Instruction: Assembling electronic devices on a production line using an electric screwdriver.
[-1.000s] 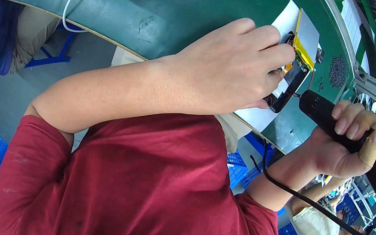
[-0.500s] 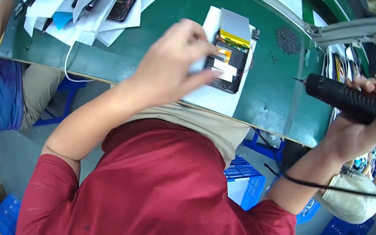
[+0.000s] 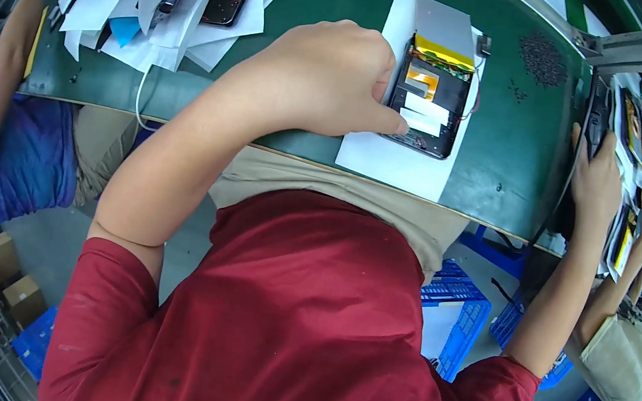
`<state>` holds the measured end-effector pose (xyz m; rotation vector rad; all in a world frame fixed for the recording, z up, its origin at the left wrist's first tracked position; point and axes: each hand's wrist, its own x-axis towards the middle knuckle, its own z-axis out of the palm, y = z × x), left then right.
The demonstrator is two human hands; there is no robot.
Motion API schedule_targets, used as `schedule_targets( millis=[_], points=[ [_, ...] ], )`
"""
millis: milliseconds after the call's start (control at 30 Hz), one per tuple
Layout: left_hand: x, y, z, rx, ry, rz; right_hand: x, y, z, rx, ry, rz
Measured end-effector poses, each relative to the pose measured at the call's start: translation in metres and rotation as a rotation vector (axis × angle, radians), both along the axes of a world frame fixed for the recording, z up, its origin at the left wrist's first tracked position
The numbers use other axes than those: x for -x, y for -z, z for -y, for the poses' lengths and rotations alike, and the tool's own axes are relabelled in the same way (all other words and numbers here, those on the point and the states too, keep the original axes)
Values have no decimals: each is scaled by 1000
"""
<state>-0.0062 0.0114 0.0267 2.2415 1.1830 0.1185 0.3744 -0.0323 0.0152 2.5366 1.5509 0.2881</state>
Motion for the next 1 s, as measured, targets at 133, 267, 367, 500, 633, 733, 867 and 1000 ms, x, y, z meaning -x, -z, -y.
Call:
schedule_targets(
  millis=[133, 267, 367, 500, 633, 733, 867, 1000],
  points=[
    [0, -2, 2, 0, -9, 8, -6, 3, 6, -313, -351, 243],
    [-2, 1, 2, 20, -4, -14, 104, -32, 20, -221, -593, -976],
    [-2, -3, 2, 62, -11, -18, 146, -28, 3, 126, -773, -1141],
    [-6, 0, 10, 60, -11, 5, 151, -24, -16, 324, -736, -1133],
    [-5, 5, 15, 0, 4, 36, 154, -26, -22, 410, -768, -1052],
    [-5, 6, 17, -20, 12, 37, 159, -27, -21, 390, -828, -893],
    [-4, 8, 20, -29, -1, 35, 164, -28, -20, 377, -896, -746],
    [-4, 9, 22, -58, 2, 36, 169, -36, -16, 380, -950, -587]
  ],
)
